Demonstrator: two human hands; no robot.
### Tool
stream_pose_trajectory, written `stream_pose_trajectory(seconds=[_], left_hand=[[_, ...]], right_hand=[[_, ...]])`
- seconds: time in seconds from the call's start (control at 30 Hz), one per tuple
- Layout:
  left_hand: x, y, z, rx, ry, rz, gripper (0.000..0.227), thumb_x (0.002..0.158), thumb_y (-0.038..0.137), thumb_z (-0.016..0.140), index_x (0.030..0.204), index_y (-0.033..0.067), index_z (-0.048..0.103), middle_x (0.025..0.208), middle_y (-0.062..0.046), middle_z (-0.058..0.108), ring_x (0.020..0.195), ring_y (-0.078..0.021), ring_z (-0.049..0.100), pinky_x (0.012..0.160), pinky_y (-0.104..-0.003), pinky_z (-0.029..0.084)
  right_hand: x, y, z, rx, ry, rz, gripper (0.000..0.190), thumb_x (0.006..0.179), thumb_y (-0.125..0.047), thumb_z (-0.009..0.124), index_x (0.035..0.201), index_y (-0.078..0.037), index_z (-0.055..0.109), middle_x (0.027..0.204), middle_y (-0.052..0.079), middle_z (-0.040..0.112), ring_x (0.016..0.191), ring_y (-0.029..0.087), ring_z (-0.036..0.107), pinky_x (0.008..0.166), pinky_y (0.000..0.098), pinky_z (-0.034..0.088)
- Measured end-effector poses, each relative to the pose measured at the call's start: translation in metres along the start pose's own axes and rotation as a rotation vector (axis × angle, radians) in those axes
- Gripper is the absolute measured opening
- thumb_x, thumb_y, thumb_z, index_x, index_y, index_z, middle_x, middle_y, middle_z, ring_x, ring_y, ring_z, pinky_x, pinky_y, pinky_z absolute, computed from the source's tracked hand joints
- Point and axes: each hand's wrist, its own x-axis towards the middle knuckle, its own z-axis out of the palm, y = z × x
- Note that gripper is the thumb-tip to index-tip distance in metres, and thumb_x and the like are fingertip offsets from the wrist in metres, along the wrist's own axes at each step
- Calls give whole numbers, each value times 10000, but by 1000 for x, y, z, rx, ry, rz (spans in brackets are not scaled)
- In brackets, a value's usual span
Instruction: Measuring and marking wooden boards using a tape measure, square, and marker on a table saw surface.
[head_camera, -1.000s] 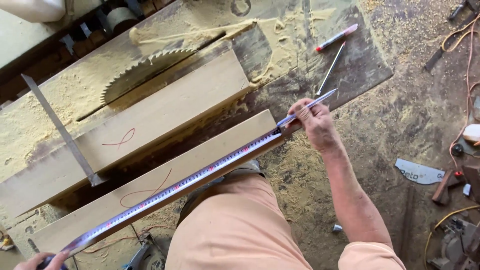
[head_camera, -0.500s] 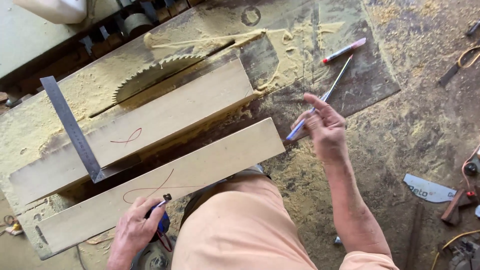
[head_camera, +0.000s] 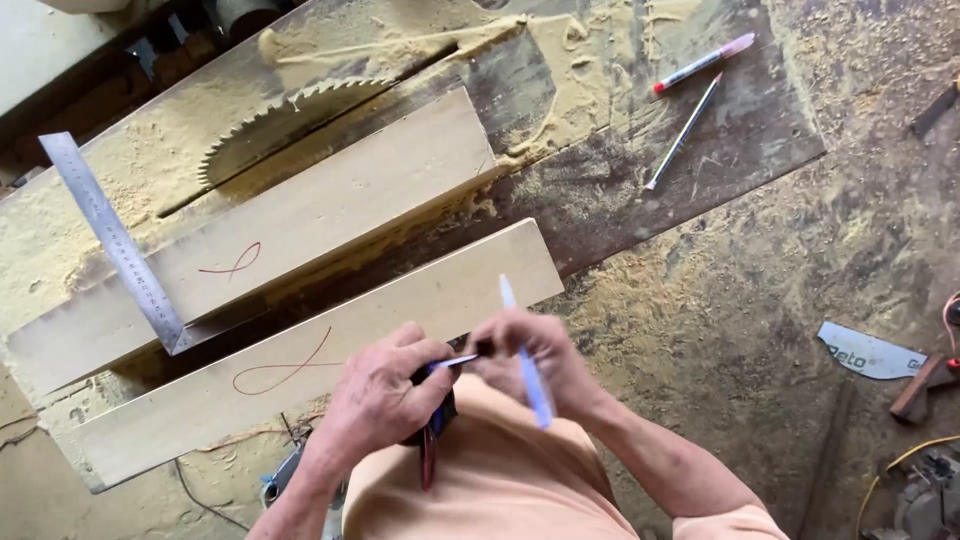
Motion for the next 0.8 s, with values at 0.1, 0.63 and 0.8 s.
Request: stream_pose_trajectory(seconds=[0.1,0.63,0.8], left_hand=[[8,-20,1,-23,55,-47,300,854,399,511,929,234,750,917,5,691,827,-200,646,696,-400,510],[-6,-68,-26,319,-193,-650,480,1020,626,334,1203,405,718,1059,32,671,977,-193,681,871,-385,515],[-2,-66,-24,303,-186,-640,473,1022,596,355,1113,360,754,1049,47,687,1012,-181,676,894,-393,498]], right_hand=[[3,1,-31,273,137,253,233,825,2,785,838,-128,592,935,98,762,831,181,725,751,309,628],[32,36,-126,-96,124,139,333,1089,-257,427,1246,-45,629,1023,91,595,835,142,631,734,237,619],[35,48,-108,105,222,288,190,1050,-176,571,1169,-43,637,1077,106,702,962,179,685,908,294,593]])
